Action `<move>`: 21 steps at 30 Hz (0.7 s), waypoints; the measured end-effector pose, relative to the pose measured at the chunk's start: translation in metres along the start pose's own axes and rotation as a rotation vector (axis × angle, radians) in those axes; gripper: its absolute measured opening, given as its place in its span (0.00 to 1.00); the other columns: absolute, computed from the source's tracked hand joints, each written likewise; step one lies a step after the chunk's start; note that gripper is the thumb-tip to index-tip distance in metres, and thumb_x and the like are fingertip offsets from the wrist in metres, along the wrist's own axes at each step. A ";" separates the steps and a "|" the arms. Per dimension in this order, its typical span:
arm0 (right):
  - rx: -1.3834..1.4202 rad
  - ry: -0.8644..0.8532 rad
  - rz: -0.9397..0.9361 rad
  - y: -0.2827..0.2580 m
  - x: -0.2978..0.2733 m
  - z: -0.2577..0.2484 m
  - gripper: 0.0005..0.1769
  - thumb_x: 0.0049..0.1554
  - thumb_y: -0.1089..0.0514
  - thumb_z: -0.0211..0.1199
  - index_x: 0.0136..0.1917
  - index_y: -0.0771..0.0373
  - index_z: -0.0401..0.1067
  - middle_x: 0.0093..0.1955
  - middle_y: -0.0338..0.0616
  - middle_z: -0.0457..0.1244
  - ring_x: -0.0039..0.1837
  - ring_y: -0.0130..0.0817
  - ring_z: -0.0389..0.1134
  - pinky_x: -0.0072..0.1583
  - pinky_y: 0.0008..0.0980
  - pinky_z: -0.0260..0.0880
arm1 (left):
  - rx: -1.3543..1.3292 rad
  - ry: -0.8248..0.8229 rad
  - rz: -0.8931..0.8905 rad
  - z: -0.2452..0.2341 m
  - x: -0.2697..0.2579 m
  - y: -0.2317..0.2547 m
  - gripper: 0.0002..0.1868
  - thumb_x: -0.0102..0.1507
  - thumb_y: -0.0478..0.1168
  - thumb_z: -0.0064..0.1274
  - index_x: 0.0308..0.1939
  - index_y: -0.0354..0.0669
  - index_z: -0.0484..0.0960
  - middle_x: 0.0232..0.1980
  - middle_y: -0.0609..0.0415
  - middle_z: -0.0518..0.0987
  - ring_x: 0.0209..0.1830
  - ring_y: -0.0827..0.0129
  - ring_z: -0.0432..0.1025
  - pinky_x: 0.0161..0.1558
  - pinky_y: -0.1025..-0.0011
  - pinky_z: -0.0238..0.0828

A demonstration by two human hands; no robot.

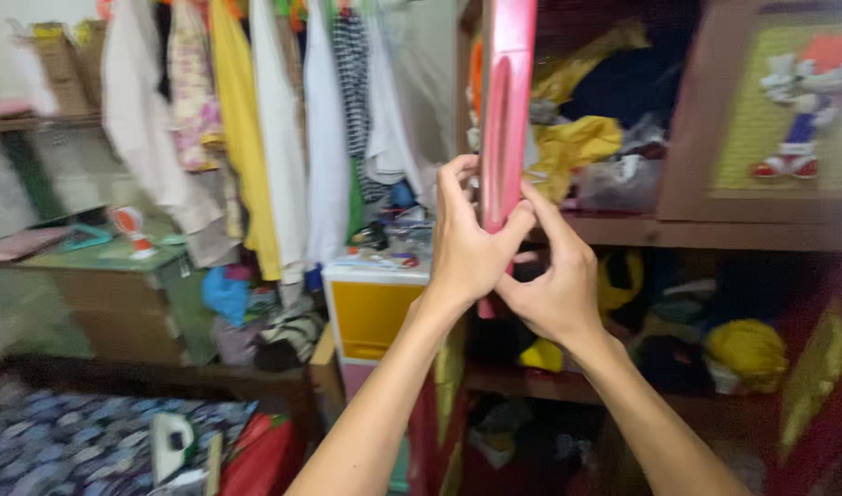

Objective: The person opens and closes multiple cabinet doors and drawers in a cluttered room. They manipulate the handles of a wooden wardrobe, a pink cabinet with cartoon stickers, and a green bedside cabinet, opening each compartment and then closing it.

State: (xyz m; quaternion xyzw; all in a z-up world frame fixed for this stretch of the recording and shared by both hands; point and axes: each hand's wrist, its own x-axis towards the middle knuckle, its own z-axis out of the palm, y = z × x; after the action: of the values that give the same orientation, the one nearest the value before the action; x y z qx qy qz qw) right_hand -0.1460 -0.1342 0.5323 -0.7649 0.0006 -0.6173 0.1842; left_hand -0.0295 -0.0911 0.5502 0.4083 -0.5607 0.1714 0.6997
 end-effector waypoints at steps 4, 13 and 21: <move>0.037 -0.123 0.043 -0.029 -0.001 0.053 0.51 0.42 0.64 0.74 0.77 0.61 0.60 0.56 0.48 0.68 0.50 0.32 0.72 0.48 0.30 0.76 | 0.178 0.066 -0.089 -0.064 -0.005 -0.003 0.36 0.61 0.40 0.59 0.69 0.36 0.61 0.63 0.38 0.77 0.61 0.50 0.77 0.59 0.60 0.73; 0.033 -0.199 0.069 -0.029 -0.003 0.071 0.47 0.42 0.65 0.72 0.74 0.60 0.61 0.55 0.51 0.68 0.49 0.36 0.72 0.51 0.34 0.74 | 0.352 0.192 -0.070 -0.076 -0.012 0.012 0.36 0.61 0.38 0.54 0.72 0.38 0.61 0.67 0.36 0.71 0.69 0.44 0.67 0.68 0.53 0.63; -0.153 -0.233 -0.104 0.080 0.029 -0.003 0.18 0.55 0.59 0.68 0.60 0.59 0.75 0.57 0.49 0.71 0.57 0.42 0.74 0.61 0.37 0.73 | 0.693 0.228 0.486 0.002 -0.012 0.030 0.28 0.58 0.39 0.57 0.62 0.40 0.70 0.70 0.45 0.65 0.78 0.42 0.56 0.80 0.40 0.45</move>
State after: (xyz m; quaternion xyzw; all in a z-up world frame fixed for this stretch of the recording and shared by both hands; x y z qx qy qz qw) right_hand -0.1241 -0.2164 0.5378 -0.8420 -0.0135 -0.5314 0.0920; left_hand -0.0555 -0.0712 0.5505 0.4533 -0.4691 0.5531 0.5182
